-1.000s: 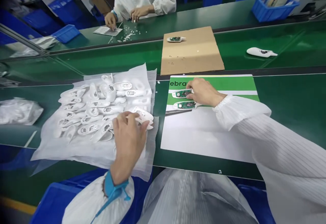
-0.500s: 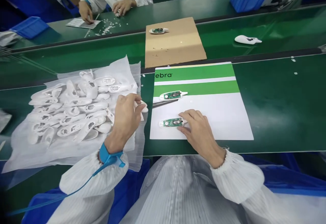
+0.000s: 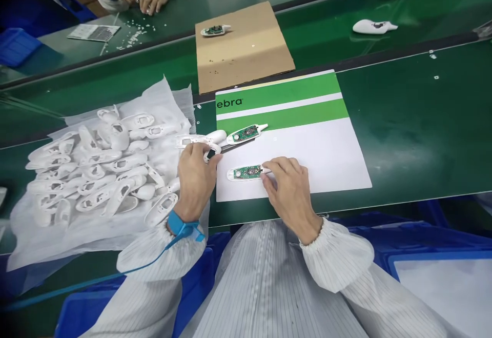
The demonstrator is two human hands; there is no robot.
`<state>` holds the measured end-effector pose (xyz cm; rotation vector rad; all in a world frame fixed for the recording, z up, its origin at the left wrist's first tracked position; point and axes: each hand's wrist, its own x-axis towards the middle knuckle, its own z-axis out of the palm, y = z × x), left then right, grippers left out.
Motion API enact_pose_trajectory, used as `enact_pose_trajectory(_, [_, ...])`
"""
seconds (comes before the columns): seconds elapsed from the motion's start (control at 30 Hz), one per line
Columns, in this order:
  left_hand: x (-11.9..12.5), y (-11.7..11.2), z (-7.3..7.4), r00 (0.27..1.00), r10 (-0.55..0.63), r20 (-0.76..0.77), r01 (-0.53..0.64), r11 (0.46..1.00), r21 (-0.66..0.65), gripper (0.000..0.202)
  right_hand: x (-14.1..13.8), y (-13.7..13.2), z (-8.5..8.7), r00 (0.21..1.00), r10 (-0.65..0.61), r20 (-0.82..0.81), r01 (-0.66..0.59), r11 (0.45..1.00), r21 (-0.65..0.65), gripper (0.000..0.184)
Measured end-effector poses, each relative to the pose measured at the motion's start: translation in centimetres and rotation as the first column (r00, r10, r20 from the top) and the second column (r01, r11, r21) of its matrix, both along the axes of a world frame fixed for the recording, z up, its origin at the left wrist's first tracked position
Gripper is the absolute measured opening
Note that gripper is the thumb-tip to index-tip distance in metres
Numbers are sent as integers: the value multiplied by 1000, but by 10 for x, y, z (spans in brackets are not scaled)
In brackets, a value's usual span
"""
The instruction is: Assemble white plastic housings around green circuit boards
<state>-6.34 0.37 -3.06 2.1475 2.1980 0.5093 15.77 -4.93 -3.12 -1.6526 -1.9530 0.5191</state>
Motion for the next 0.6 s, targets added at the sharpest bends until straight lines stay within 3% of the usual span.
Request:
enact_pose_trajectory(0.13, [-4, -5, 1, 998, -60, -19, 60, 998, 14, 7, 6, 1, -3, 999, 41, -26, -42, 999, -16, 22])
enact_pose_trajectory(0.23, [2, -10, 10, 983, -180, 25, 179, 982, 60, 8, 8, 4, -5, 999, 35, -32, -36, 999, -13, 19])
enact_pose_trajectory(0.3, [12, -14, 16, 939, -332, 95, 328, 943, 56, 5, 7, 6, -6, 999, 29, -32, -30, 999, -11, 17])
enact_pose_trajectory(0.43, [30, -23, 15, 782, -599, 174, 610, 792, -17, 5, 5, 8, -5, 999, 18, -28, -19, 1000, -20, 17])
enact_pose_trajectory(0.5, [33, -25, 11, 747, -644, 169, 657, 753, -37, 12, 4, 8, -4, 1000, 7, -27, -8, 1000, -27, 16])
enact_pose_trajectory(0.6, [33, -26, 6, 752, -644, 144, 654, 755, -40, 25, 3, 8, -3, 1000, -7, -28, 6, 999, -39, 16])
